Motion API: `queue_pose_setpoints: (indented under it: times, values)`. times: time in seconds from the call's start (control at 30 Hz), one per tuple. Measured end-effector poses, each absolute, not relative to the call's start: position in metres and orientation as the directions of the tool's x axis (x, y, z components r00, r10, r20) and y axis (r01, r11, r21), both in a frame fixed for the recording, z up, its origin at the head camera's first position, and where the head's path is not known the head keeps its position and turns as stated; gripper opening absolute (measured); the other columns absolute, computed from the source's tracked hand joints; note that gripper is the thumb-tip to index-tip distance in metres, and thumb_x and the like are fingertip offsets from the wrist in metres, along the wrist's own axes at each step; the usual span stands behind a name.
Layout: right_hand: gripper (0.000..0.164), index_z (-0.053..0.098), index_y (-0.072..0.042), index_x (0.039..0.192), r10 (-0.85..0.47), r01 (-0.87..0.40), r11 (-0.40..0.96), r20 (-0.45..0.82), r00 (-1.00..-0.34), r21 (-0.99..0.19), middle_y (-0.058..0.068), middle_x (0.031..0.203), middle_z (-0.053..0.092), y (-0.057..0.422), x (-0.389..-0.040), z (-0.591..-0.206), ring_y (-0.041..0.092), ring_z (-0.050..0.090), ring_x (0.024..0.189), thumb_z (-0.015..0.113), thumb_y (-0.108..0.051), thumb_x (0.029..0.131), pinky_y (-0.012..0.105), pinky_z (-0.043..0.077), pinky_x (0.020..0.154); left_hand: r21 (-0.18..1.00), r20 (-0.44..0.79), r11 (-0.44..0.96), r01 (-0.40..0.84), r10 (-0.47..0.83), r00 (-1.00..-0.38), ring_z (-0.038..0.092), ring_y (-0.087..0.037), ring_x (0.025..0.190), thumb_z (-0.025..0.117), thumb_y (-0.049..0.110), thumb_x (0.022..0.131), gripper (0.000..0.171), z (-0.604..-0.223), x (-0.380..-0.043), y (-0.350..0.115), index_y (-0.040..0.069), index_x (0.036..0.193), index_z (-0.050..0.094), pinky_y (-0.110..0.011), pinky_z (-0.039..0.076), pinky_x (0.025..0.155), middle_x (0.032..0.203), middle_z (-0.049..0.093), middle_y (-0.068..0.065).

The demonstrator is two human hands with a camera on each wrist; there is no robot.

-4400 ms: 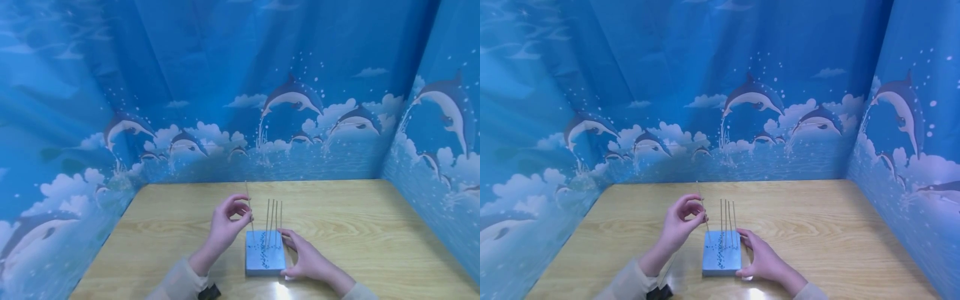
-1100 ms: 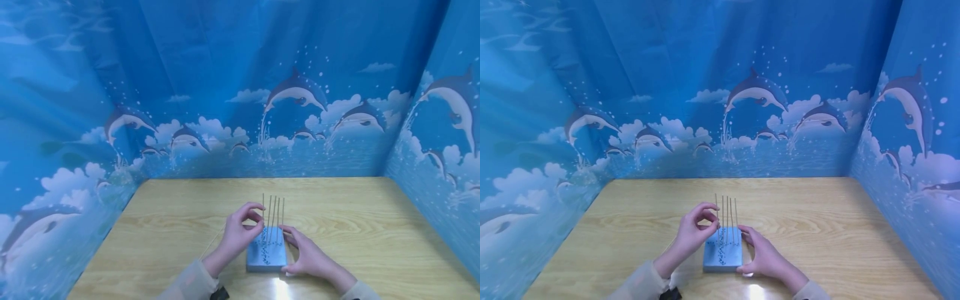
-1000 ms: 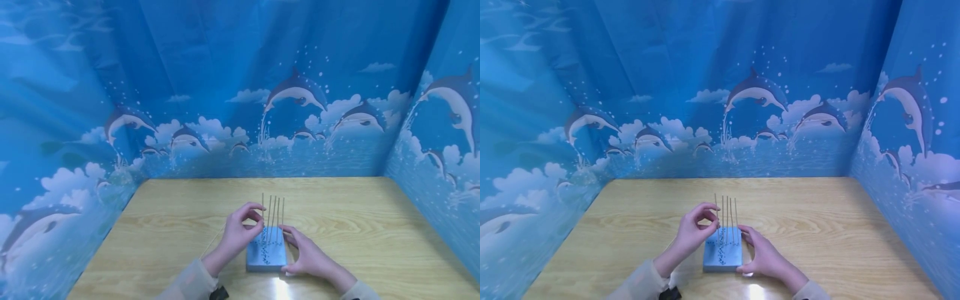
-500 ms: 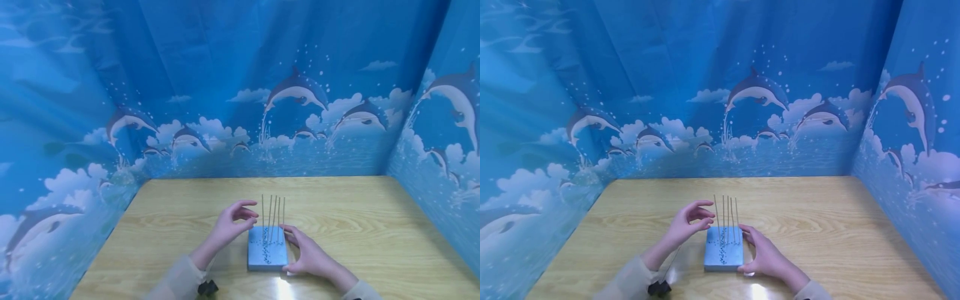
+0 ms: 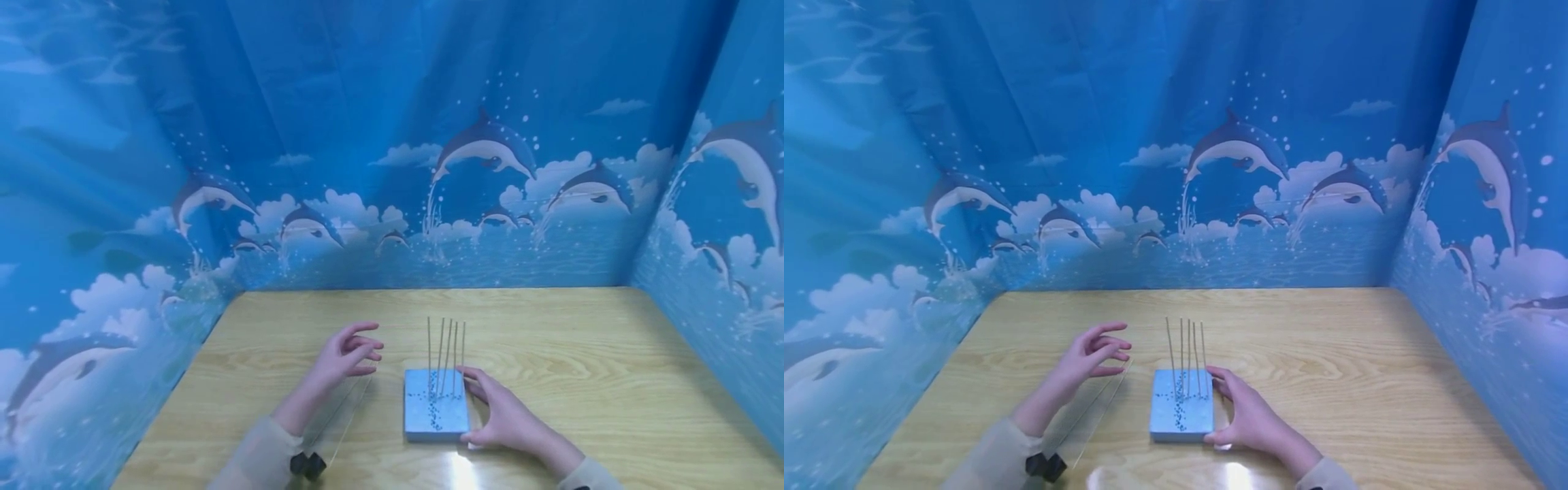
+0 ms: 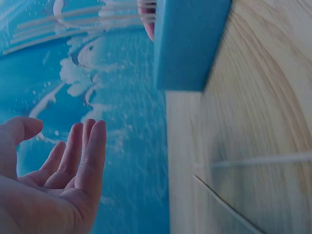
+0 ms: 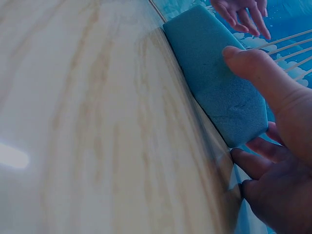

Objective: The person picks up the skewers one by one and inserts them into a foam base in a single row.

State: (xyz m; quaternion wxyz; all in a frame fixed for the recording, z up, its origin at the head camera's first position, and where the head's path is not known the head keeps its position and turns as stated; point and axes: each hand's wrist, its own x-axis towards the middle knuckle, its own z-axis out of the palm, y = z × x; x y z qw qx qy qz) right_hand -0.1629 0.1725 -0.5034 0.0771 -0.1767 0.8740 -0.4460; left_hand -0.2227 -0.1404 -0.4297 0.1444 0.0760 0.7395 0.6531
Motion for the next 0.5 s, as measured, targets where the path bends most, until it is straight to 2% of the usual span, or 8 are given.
queue_pose_setpoints:
  times: [0.27, 0.5]
  values:
    - [0.115, 0.03, -0.006, 0.152, -0.377, -0.235, 0.544, 0.016, -0.926, -0.805, 0.022, 0.153, 0.039, 0.172, -0.164, -0.502, 0.038, 0.049, 0.135, 0.092, -0.03, 0.058, 0.056, 0.029, 0.116, 0.971, -0.207, 0.164, -0.171, 0.236, -0.949, 0.07, -0.018, 0.089, 0.054, 0.014, 0.099, 0.046, -0.441, -0.229, -0.159, 0.003, 0.143, 0.044, -0.041, 0.062, 0.082, 0.12, 0.065, -0.026]
    - [0.115, 0.03, -0.007, 0.152, -0.373, -0.227, 0.552, 0.007, -0.928, -0.802, 0.021, 0.153, 0.041, 0.173, -0.162, -0.502, 0.036, 0.048, 0.136, 0.092, -0.031, 0.058, 0.055, 0.027, 0.116, 0.926, -0.311, 0.276, -0.257, 0.173, -0.935, 0.069, -0.017, 0.078, 0.049, 0.017, 0.101, 0.041, -0.453, -0.226, -0.173, 0.0, 0.138, 0.048, -0.033, 0.062, 0.068, 0.104, 0.068, -0.017]
